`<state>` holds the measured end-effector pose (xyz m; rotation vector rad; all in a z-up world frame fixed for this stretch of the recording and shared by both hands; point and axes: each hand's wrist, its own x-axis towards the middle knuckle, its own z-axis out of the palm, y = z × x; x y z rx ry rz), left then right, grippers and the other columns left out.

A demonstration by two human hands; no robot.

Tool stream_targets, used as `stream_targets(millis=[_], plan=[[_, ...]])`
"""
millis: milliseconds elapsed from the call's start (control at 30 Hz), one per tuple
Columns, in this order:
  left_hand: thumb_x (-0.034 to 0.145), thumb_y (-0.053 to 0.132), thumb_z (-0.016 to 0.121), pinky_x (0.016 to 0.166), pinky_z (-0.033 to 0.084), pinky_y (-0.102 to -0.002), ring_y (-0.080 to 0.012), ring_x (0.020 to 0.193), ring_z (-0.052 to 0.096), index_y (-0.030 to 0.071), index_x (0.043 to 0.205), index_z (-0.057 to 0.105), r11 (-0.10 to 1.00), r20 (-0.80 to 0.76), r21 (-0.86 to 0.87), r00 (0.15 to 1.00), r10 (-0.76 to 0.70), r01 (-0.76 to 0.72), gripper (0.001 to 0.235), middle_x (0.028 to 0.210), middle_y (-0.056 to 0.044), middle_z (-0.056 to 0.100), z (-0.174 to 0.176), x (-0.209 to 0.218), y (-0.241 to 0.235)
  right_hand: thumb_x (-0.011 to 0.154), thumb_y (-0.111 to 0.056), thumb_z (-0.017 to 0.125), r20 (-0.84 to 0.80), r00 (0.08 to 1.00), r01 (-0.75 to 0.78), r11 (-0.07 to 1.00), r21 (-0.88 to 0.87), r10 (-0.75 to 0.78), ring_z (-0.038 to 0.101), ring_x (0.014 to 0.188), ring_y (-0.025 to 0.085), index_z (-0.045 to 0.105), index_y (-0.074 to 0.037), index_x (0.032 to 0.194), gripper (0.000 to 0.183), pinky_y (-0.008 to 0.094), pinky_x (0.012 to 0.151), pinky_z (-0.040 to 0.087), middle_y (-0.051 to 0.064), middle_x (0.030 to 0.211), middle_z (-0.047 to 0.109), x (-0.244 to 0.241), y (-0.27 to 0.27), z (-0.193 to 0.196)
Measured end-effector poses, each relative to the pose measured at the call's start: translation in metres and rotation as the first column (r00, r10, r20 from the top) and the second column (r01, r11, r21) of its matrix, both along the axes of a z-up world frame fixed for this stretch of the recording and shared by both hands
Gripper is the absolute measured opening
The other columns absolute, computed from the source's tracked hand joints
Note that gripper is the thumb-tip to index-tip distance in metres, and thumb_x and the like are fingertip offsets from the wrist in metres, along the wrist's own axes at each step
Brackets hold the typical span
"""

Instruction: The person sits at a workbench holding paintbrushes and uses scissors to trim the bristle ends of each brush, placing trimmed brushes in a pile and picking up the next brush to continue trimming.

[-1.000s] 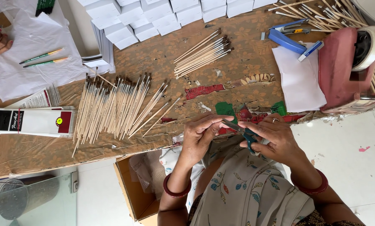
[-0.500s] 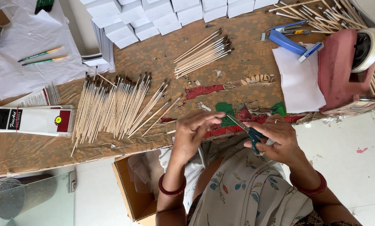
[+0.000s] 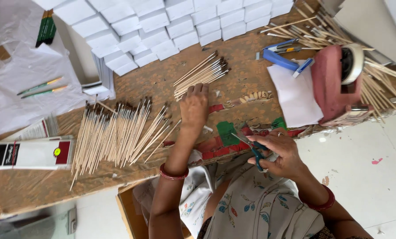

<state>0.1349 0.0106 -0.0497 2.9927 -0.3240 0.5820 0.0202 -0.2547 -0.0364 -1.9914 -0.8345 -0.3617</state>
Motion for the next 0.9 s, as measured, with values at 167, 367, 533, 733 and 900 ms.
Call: stream_targets(millis=[167,367,533,733,900], plan=[[0.087,0.011,0.063,0.083,0.056,-0.038,-0.0248,0.099,0.065,0.005,0.114,0.066,0.985,0.061,0.161,0.996,-0.065,0.055,0.029,0.103,-0.009,0.065,-0.045,0.057,-0.021,0.068,-0.027,0.092,-0.033,0.996,0.085,0.996,0.018,-0.084,0.059,0.064,0.011,0.07,-0.011,0.126,0.064,0.032,0.076,0.042,-0.005,0.067,0.063,0.007,-0.012,-0.007],[0.088,0.012,0.063,0.08,0.056,-0.035,-0.0223,0.093,0.065,0.005,0.108,0.064,0.957,0.068,0.29,0.996,-0.055,0.033,0.021,0.099,-0.007,0.062,-0.044,0.057,-0.025,0.068,-0.025,0.092,-0.071,0.993,0.1,0.993,0.065,-0.096,0.06,0.065,0.015,0.071,-0.011,0.124,0.061,0.034,0.076,0.044,0.0,0.076,0.069,0.024,-0.009,-0.012],[0.089,0.012,0.063,0.075,0.057,-0.034,-0.0213,0.09,0.065,0.006,0.102,0.063,0.952,0.079,0.307,0.996,-0.027,0.002,0.014,0.096,-0.007,0.061,-0.048,0.061,-0.022,0.071,-0.02,0.087,-0.036,0.999,0.042,0.995,0.096,-0.038,0.06,0.065,0.018,0.069,-0.009,0.126,0.06,0.034,0.074,0.044,0.005,0.08,0.066,0.043,0.0,-0.035],[0.084,0.007,0.067,0.07,0.058,-0.033,-0.0217,0.091,0.066,0.004,0.105,0.065,0.964,0.011,0.264,1.0,-0.016,0.012,0.021,0.099,-0.008,0.063,-0.047,0.067,-0.015,0.078,-0.015,0.089,-0.274,0.96,-0.006,0.979,0.202,0.063,0.052,0.053,0.01,0.07,-0.006,0.127,0.053,0.029,0.058,0.04,-0.002,0.067,0.06,0.049,0.005,-0.053],[0.089,0.0,0.066,0.054,0.056,-0.032,-0.0215,0.07,0.067,0.001,0.118,0.07,0.986,0.144,-0.146,0.988,-0.054,0.075,0.029,0.098,-0.011,0.065,-0.001,0.035,-0.019,0.08,-0.018,0.089,-0.404,0.912,0.044,0.959,0.279,0.076,0.052,0.062,0.006,0.073,-0.007,0.126,0.05,0.028,0.055,0.038,-0.004,0.07,0.062,0.047,0.005,-0.051]])
